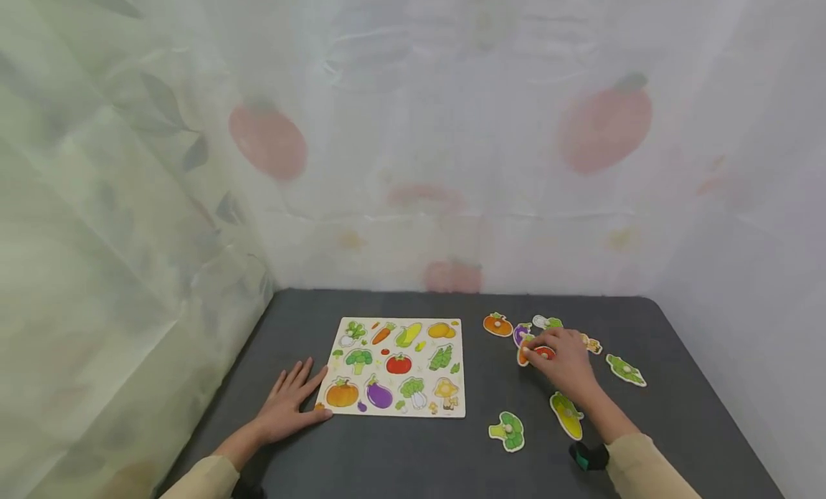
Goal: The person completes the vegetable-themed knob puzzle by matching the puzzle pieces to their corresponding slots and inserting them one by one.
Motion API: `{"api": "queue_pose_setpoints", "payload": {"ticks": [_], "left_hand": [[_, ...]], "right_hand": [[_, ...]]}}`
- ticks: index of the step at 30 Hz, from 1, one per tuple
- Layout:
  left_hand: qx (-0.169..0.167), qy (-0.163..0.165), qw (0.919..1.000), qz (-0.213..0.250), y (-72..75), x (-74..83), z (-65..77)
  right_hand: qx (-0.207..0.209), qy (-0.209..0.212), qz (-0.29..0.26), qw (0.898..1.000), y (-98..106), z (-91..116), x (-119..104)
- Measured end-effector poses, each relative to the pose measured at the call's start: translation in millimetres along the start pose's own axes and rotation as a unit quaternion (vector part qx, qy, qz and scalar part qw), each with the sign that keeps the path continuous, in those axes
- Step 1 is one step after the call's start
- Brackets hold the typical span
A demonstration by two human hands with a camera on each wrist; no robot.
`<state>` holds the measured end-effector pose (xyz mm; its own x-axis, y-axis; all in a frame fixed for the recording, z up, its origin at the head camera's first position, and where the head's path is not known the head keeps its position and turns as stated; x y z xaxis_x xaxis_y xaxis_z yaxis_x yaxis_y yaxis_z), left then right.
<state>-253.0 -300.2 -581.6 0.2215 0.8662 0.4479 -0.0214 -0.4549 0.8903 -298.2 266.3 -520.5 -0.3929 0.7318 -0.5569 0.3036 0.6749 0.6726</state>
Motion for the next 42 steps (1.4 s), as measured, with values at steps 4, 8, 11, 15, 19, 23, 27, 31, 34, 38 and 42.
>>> {"api": "queue_pose_setpoints", "payload": {"ticks": [4,8,11,15,19,23,27,31,34,38,42], "left_hand": [[-0.010,0.012,0.9998,-0.011,-0.8,-0.8,1.6],[-0.029,0.023,0.9991,-0.018,0.4,0.3,2.5],[-0.033,0.025,0.9990,-0.018,2.7,2.4,0.9],[-0.020,0.013,0.9996,-0.013,5.8,5.8,1.0],[-0.009,0.003,0.9999,-0.006,6.9,6.9,0.6],[-0.012,0.009,0.9998,-0.010,3.8,3.2,-0.2],[-0.013,0.013,0.9998,-0.012,1.7,2.0,0.9],[-0.014,0.015,0.9997,-0.015,2.0,3.0,0.5],[-0.011,0.016,0.9998,-0.009,1.8,3.1,0.7],[-0.003,0.009,0.9999,0.005,1.0,3.5,0.9],[-0.002,0.011,0.9999,-0.004,-1.2,1.4,-0.2]], "right_hand": [[0.014,-0.007,-0.038,0.999,-34.7,-18.3,-25.9],[0.007,-0.037,-0.049,0.998,-63.3,-32.0,-52.7],[0.000,-0.051,-0.045,0.998,-82.0,-43.6,-70.5],[-0.006,-0.059,-0.035,0.998,-110.8,-55.7,-90.2],[-0.019,-0.066,-0.035,0.997,-143.6,-65.2,-110.8],[-0.038,-0.084,-0.042,0.995,-173.0,-70.9,-133.7],[-0.049,-0.112,-0.042,0.992,-198.1,-72.3,-145.9],[-0.049,-0.125,-0.031,0.990,-217.0,-74.2,-149.7],[-0.042,-0.135,-0.019,0.990,-225.9,-75.6,-153.0],[-0.034,-0.144,-0.007,0.989,-234.4,-77.0,-156.9],[-0.038,-0.134,-0.007,0.990,-241.7,-77.8,-161.9]]}}
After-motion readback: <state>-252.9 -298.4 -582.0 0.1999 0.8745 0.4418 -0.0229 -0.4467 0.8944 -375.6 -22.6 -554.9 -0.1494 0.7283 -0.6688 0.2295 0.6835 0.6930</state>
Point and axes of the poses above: each hand's wrist, its own z-axis away from the middle knuckle, its own y-axis out of the back of the hand, x = y × z, the point moved 2 cm from there along -z, towards the middle knuckle, and after that the axes turned 7 degrees about x, right-handed, at the moved point
